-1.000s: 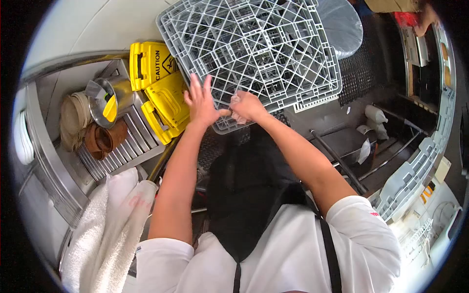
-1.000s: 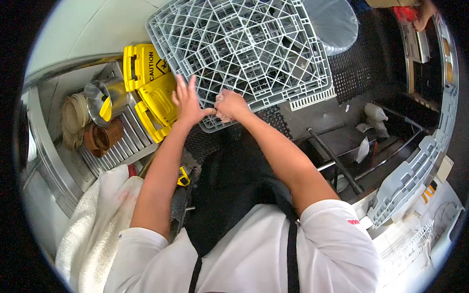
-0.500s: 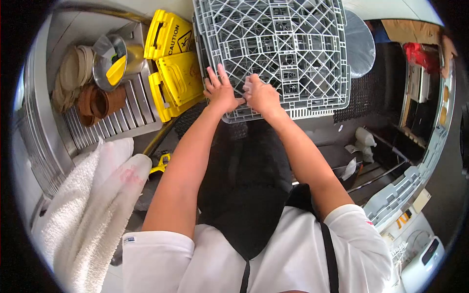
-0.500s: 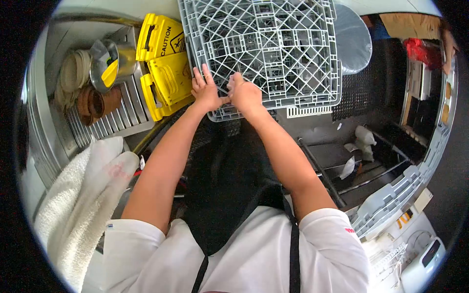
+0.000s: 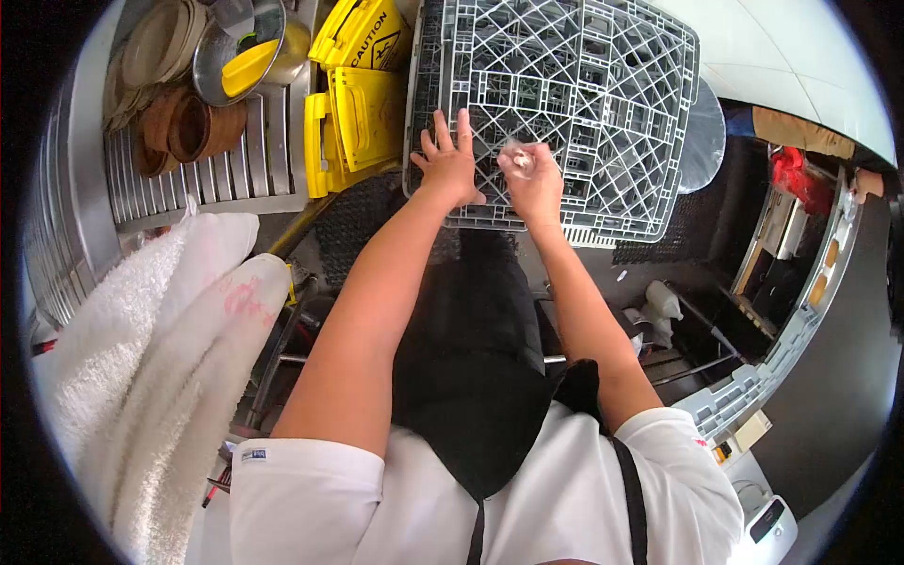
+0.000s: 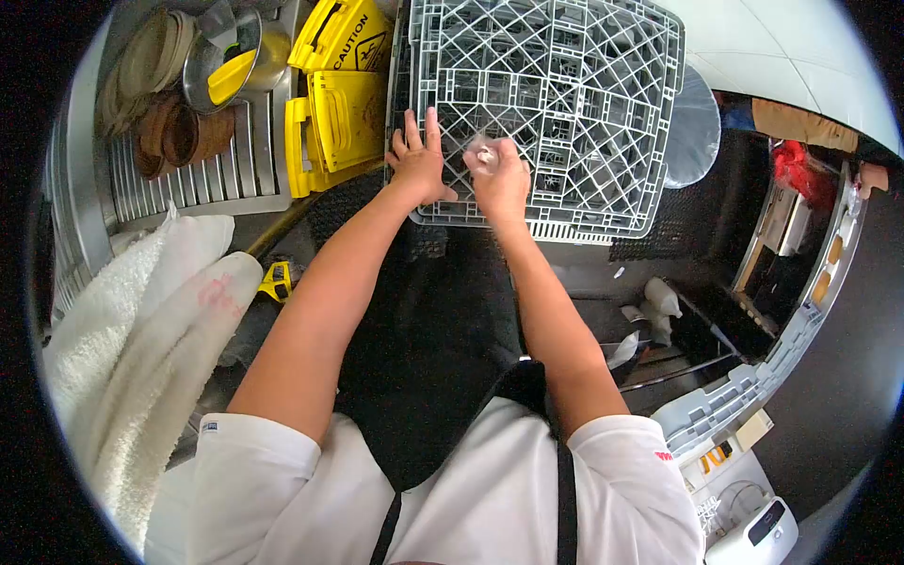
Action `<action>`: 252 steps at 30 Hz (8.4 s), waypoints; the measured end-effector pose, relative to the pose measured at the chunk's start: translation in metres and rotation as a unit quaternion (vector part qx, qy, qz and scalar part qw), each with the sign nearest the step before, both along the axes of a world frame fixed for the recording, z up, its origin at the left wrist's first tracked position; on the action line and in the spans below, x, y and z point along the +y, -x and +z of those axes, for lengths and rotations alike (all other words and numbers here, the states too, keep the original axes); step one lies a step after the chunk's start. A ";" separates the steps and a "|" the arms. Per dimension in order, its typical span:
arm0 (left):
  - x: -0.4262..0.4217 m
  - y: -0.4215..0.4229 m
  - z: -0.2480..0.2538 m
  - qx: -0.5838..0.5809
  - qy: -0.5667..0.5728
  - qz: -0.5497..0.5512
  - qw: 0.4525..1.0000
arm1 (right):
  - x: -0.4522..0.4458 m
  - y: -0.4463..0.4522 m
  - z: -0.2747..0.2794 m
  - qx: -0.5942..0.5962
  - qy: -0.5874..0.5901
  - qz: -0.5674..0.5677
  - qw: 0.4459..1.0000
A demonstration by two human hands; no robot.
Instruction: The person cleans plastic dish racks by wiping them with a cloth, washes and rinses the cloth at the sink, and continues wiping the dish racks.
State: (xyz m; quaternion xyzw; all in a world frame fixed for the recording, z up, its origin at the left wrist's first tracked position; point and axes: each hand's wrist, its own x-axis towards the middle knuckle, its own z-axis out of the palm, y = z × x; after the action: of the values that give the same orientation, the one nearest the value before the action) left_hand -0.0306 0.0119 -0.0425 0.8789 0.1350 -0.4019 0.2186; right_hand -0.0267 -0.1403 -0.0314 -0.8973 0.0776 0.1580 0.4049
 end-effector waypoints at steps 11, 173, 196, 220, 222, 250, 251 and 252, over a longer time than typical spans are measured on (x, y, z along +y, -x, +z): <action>0.002 0.029 0.000 -0.107 0.007 0.021 0.994 | -0.059 -0.010 -0.058 -0.003 -0.102 -0.134 0.986; 0.013 -0.010 -0.010 -0.017 -0.050 -0.089 0.995 | 0.014 0.006 0.000 0.303 -0.217 -0.055 0.927; 0.020 -0.013 0.012 -0.016 0.037 -0.028 0.999 | 0.026 -0.014 -0.020 0.181 -0.039 0.137 0.973; 0.021 -0.013 0.019 -0.016 0.039 -0.027 0.999 | 0.033 -0.049 0.001 0.297 -0.072 0.186 0.934; 0.021 -0.014 0.020 -0.011 0.034 -0.024 0.999 | 0.033 -0.037 -0.021 0.227 -0.072 0.187 0.953; 0.033 0.008 -0.044 -0.161 0.076 -0.073 0.981 | 0.042 0.002 -0.020 0.168 -0.042 0.273 0.946; 0.034 0.009 -0.042 -0.163 0.076 -0.075 0.981 | 0.040 -0.003 -0.031 0.224 -0.054 0.249 0.941; 0.034 0.009 -0.036 -0.167 0.087 -0.074 0.979 | 0.042 -0.012 -0.018 0.280 -0.068 0.223 0.931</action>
State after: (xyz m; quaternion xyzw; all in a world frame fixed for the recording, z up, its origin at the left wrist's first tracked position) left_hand -0.0400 0.0456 -0.0781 0.9189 -0.0040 -0.2750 0.2829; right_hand -0.0145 -0.0980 -0.0497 -0.7812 -0.0249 0.4938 0.3811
